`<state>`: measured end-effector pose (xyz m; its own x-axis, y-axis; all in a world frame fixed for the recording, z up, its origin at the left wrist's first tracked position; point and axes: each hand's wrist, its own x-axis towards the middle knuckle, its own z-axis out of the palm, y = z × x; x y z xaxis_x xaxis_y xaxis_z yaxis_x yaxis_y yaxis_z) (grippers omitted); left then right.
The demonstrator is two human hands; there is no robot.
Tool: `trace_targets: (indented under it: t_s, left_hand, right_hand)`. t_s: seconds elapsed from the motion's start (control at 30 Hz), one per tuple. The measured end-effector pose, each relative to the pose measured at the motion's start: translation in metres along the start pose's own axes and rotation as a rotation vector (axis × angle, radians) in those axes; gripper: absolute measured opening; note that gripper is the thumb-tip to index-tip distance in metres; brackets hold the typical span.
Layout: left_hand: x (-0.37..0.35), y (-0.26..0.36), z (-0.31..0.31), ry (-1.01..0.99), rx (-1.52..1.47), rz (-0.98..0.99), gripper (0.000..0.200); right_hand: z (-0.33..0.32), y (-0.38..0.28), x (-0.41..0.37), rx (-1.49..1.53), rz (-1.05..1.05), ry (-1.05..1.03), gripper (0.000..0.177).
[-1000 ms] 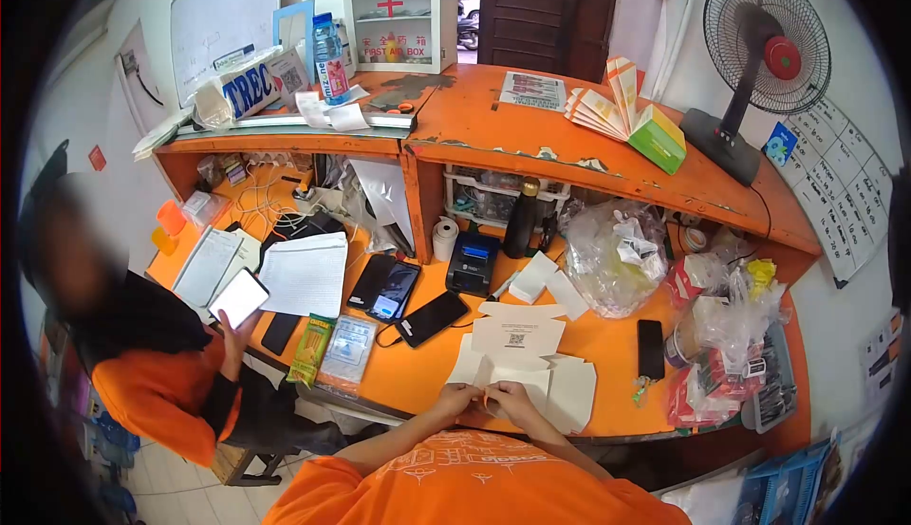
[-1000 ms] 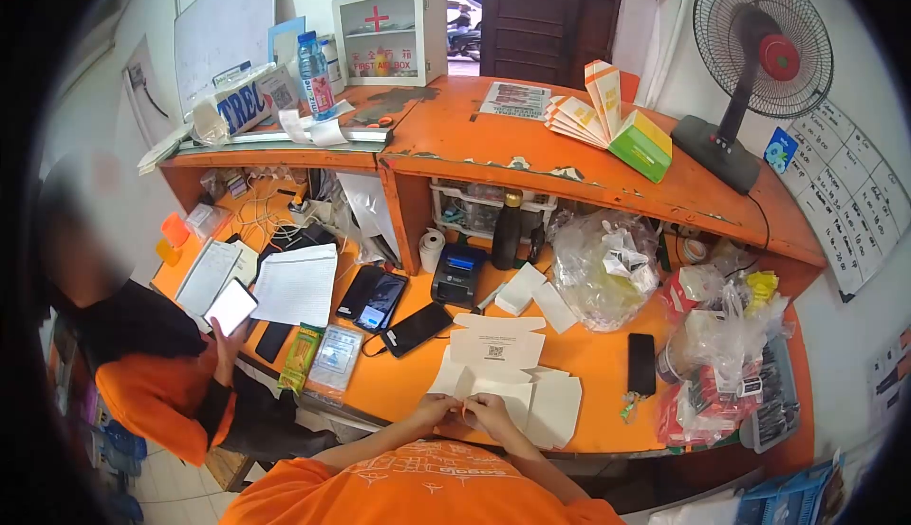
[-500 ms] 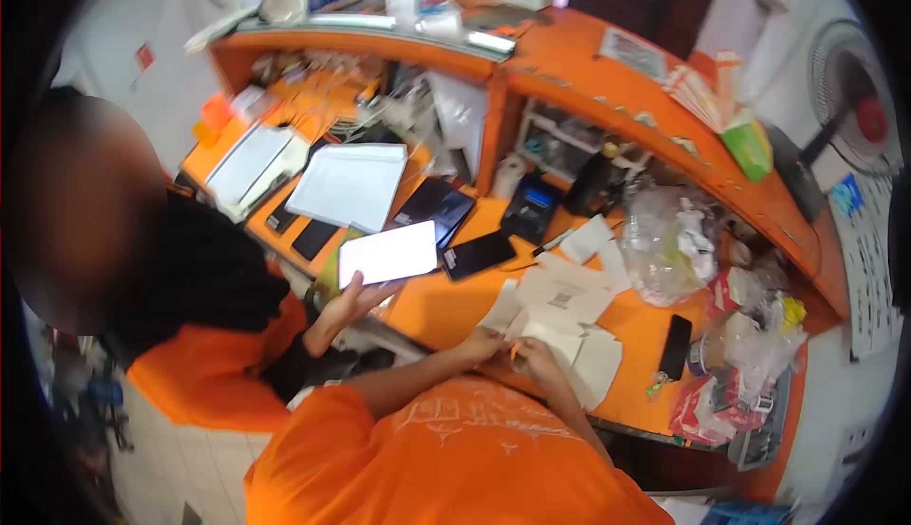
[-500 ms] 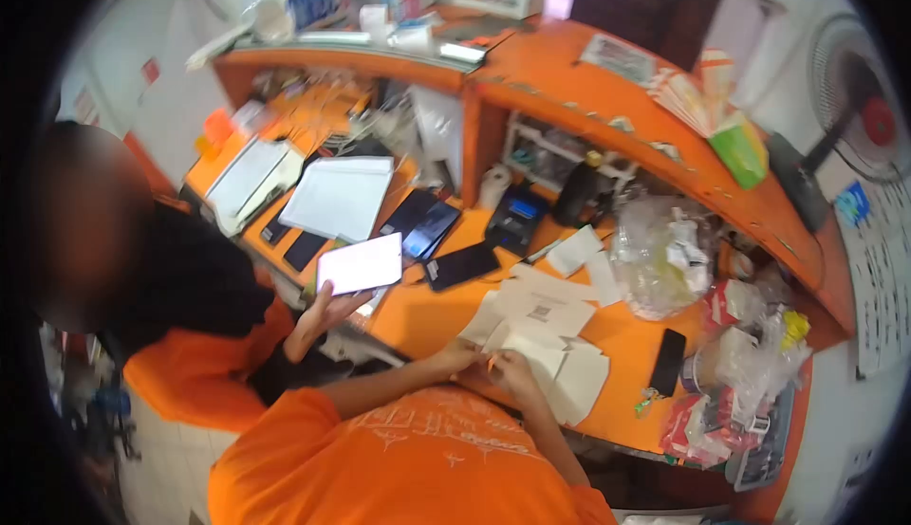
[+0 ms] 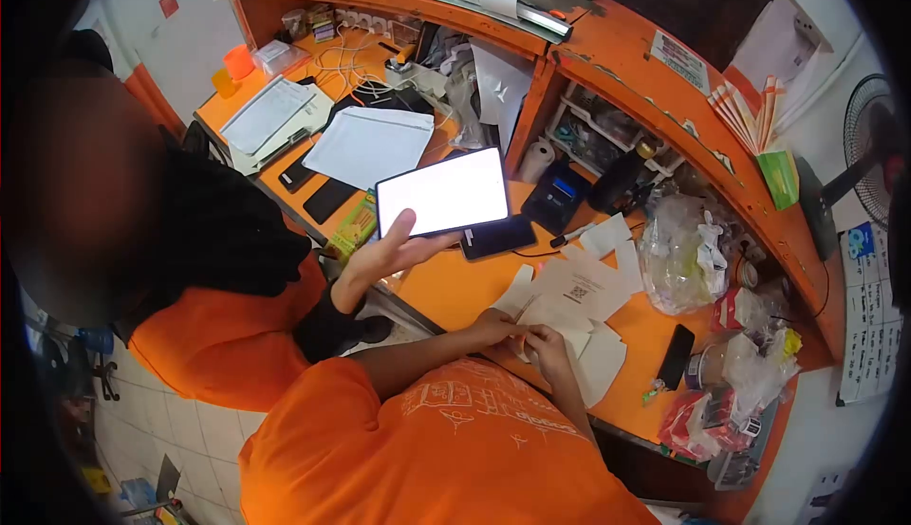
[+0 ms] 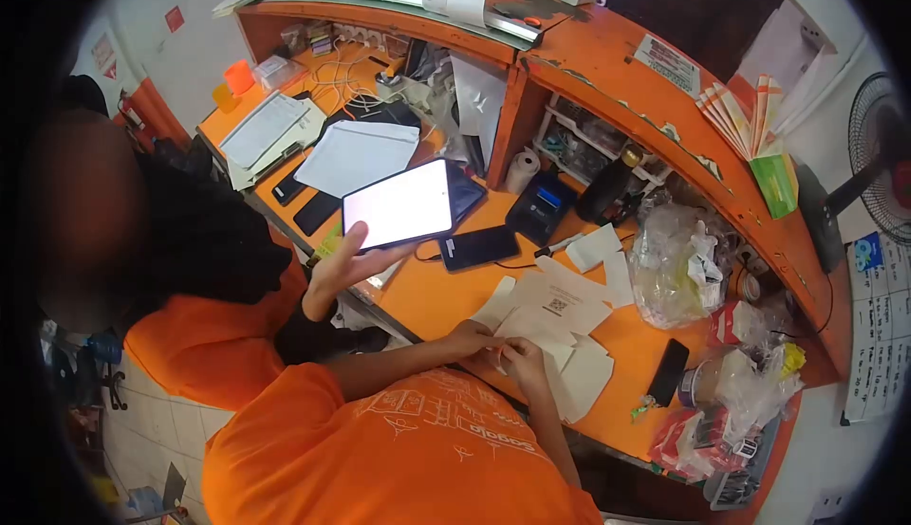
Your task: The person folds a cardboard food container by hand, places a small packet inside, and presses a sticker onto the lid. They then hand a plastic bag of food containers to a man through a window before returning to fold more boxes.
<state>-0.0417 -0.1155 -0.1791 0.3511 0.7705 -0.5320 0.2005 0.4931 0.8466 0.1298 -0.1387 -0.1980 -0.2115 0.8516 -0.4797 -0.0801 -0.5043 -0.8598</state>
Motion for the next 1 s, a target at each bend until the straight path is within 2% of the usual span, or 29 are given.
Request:
trace_targets:
  t_s: [0.17,0.23,0.43,0.5,0.53,0.6,0.8,0.93,1.0]
  left_hand:
    - [0.005,-0.003,-0.002,-0.023,-0.033,0.02,0.038]
    - [-0.003,0.007,-0.002,-0.085,-0.167,-0.076,0.036]
    - [0.004,0.001,-0.004,-0.081,-0.167,-0.105,0.034]
    - [0.003,0.003,-0.003,-0.111,-0.153,-0.095,0.033]
    - [0.002,0.005,-0.003,-0.106,-0.161,-0.082,0.032]
    - [-0.002,0.009,-0.002,-0.142,-0.133,-0.093,0.031]
    - [0.005,0.003,-0.003,-0.144,-0.191,-0.151,0.03]
    - [0.004,0.006,-0.001,-0.134,-0.192,-0.17,0.029]
    - [0.006,0.003,-0.003,-0.13,-0.201,-0.155,0.028]
  right_hand:
    - [0.004,-0.001,0.001,-0.01,-0.033,0.045,0.014]
    - [0.004,-0.002,0.002,-0.057,-0.038,0.068,0.015]
    - [0.009,-0.009,-0.001,-0.141,-0.046,0.145,0.02]
    - [0.005,-0.004,0.001,-0.219,-0.149,0.075,0.022]
    - [0.005,-0.008,-0.003,-0.202,-0.155,0.126,0.022]
    - [0.007,-0.018,-0.006,-0.325,-0.101,0.072,0.023]
    - [0.011,-0.026,-0.011,-0.247,0.003,0.044,0.026]
    - [0.013,-0.03,-0.012,-0.261,-0.004,0.027,0.025]
    - [0.014,-0.027,-0.012,-0.256,-0.087,0.041,0.024]
